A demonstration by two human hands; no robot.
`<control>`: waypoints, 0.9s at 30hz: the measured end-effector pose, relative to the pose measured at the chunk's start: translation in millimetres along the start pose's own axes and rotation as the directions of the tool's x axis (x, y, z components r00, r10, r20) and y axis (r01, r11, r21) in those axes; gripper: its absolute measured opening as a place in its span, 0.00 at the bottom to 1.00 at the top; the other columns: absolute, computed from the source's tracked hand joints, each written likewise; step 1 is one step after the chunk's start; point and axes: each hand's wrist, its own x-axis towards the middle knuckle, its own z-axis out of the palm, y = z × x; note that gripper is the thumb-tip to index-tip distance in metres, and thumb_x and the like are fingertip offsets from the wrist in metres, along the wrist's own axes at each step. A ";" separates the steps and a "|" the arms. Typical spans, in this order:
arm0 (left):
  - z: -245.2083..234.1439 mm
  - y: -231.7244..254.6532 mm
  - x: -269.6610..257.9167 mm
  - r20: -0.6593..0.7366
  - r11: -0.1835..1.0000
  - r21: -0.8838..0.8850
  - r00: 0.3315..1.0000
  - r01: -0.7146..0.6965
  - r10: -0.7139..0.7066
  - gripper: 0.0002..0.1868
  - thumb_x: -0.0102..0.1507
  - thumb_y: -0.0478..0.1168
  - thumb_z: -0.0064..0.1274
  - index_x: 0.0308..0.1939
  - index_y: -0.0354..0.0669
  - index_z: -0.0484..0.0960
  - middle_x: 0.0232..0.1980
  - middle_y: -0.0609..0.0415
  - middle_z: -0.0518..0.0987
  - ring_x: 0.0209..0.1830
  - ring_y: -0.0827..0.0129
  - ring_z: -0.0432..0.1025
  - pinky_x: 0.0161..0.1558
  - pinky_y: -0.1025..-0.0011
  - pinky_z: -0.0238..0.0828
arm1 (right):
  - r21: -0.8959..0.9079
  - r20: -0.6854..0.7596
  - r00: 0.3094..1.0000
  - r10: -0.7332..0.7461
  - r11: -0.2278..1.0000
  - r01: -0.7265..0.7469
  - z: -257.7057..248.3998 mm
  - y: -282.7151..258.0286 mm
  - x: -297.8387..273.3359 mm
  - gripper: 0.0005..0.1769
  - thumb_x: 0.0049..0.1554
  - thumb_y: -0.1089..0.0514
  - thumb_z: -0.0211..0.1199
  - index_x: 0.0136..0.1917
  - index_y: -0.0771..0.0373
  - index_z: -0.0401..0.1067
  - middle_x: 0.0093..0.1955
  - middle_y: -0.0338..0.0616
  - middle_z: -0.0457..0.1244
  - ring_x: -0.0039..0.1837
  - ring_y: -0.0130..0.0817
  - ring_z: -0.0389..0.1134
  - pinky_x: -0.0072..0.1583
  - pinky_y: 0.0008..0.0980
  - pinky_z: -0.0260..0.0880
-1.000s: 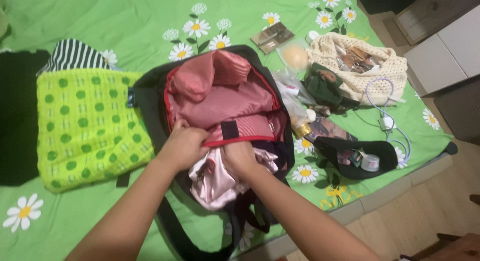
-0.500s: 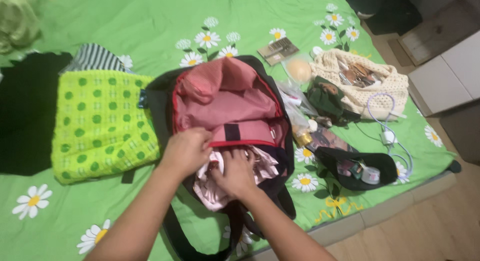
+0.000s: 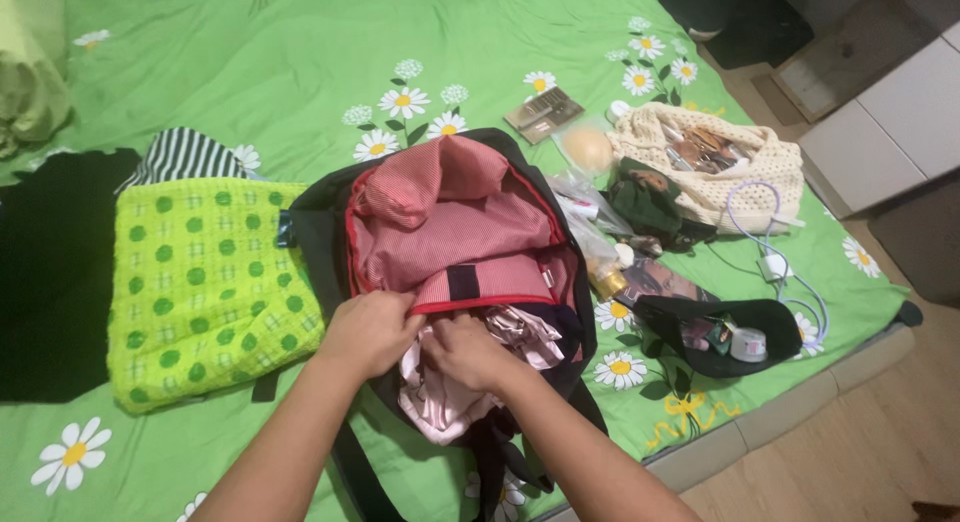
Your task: The person folds several pieces of clothing and places them into a black backpack on a bed. Items include a pink floral top, a green polka-dotted cloth, a striped shirt, and a black garment. The person arranges the items inside the bag and adjusts them.
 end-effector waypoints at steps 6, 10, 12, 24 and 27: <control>3.8 -2.1 -9.4 -0.038 0.994 0.042 0.994 -0.105 0.107 0.15 0.60 0.50 0.54 0.32 0.42 0.85 0.35 0.43 0.83 0.40 0.48 0.78 0.47 0.51 0.74 | -0.586 -0.397 0.890 -0.224 0.808 -0.059 58.4 12.5 12.1 0.47 0.26 0.42 0.73 0.60 0.59 0.74 0.62 0.58 0.66 0.67 0.60 0.64 0.68 0.58 0.58; 4.8 -3.8 -12.3 -0.002 0.998 -0.055 0.999 0.039 -0.039 0.16 0.59 0.51 0.55 0.35 0.41 0.84 0.34 0.42 0.82 0.39 0.47 0.77 0.46 0.52 0.74 | 0.604 0.030 0.954 0.298 0.755 -0.255 46.4 39.0 30.6 0.28 0.59 0.43 0.55 0.64 0.64 0.75 0.63 0.58 0.68 0.67 0.53 0.69 0.67 0.46 0.65; 6.8 -3.5 -12.5 -0.022 0.995 -0.100 1.000 0.019 -0.022 0.16 0.62 0.51 0.52 0.39 0.42 0.83 0.33 0.42 0.82 0.39 0.45 0.77 0.46 0.51 0.74 | 0.921 0.179 0.964 0.195 0.311 -0.234 31.2 44.1 21.0 0.33 0.60 0.39 0.57 0.65 0.67 0.73 0.67 0.56 0.64 0.75 0.57 0.60 0.71 0.46 0.57; 5.5 -3.9 -9.1 0.066 0.986 -0.148 0.996 0.075 -0.066 0.17 0.59 0.50 0.55 0.39 0.41 0.83 0.35 0.43 0.82 0.40 0.46 0.78 0.45 0.52 0.74 | -0.135 -0.362 0.932 -0.010 0.990 -0.041 29.9 -9.8 -15.7 0.30 0.56 0.43 0.59 0.66 0.61 0.69 0.69 0.62 0.58 0.72 0.63 0.54 0.73 0.59 0.49; 6.9 -5.6 -15.2 -0.002 0.987 -0.161 1.000 0.021 -0.021 0.15 0.59 0.49 0.55 0.39 0.41 0.83 0.36 0.42 0.82 0.41 0.45 0.77 0.46 0.51 0.73 | -0.092 -0.386 0.922 0.029 0.993 -0.070 33.0 -20.8 -9.2 0.30 0.58 0.41 0.59 0.66 0.61 0.69 0.68 0.60 0.59 0.72 0.63 0.54 0.72 0.65 0.47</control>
